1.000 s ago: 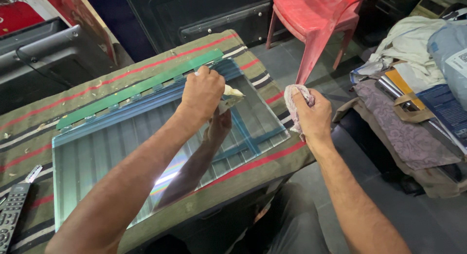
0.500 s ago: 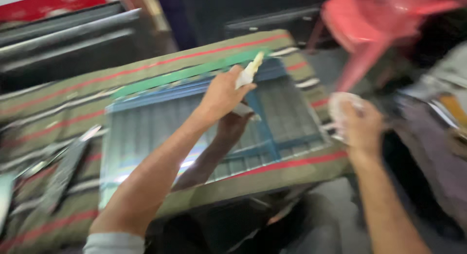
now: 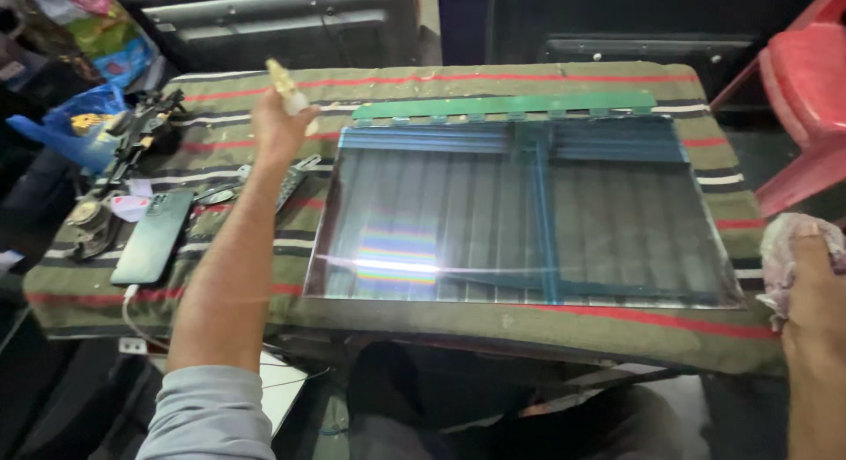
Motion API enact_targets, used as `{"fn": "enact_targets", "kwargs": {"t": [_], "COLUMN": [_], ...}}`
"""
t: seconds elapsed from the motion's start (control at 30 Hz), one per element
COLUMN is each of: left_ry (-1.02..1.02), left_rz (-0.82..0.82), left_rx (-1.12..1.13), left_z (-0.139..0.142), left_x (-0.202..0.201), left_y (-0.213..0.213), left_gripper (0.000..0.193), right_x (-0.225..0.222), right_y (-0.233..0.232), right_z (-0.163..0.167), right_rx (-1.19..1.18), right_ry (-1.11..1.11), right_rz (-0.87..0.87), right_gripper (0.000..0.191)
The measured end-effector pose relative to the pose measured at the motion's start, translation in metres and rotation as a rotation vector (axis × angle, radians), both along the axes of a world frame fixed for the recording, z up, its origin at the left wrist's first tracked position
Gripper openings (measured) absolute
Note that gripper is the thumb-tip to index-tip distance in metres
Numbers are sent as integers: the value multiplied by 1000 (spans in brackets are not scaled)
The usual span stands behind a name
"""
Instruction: The person peels a strip of tape from the edge of a large glass panel on a workbench, then wipes the glass surface with a cloth, applies liquid from a bottle, and continues wiping. They lift and flip the panel over and wipe the other side as well.
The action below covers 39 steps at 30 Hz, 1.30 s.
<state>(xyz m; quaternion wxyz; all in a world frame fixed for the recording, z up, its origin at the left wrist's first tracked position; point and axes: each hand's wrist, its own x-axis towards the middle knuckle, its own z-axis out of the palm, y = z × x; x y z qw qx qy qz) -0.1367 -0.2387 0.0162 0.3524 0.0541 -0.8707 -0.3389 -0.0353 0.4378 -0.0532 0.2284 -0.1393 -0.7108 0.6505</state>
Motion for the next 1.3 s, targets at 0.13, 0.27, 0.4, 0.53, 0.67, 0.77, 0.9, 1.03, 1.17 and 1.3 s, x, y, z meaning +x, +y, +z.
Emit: {"fn": "enact_targets", "kwargs": {"t": [0.13,0.27,0.4,0.53,0.67,0.77,0.9,1.03,1.17,1.3], "left_ry": [-81,-111,-97,-87,-181,-143,-381,-24,-125,-75], "left_rz": [28,29,-30,-62,20,126,316,-148,-898,-1159], "left_rx": [43,-98,57,41,9,58,71,-179,-253,-504], "left_z": [-4,-1,-2,-6,-7,-11,-8,-7,-5,3], "left_x": [4,13,23,24,19,21,58,107,139,144], "left_y": [-4,7,14,9,9,11,36,136,268,343], "left_gripper": [48,45,38,33,40,61,70,70,82,72], "right_x": [3,7,14,23,30,36,48,58,59,55], "right_y": [0,0,-6,-17,-28,-34,-43,-55,-62,-55], "right_z": [6,16,29,43,55,62,68,73,76,73], "right_rx": [127,51,215,591,706,804,1030,1227,1243,1182], "right_ry": [-5,49,-116,116,154,170,232,181,134,165], "right_rz": [0,-2,10,106,136,167,236,378,470,505], "right_gripper": [22,22,27,31,31,31,38,45,49,52]}}
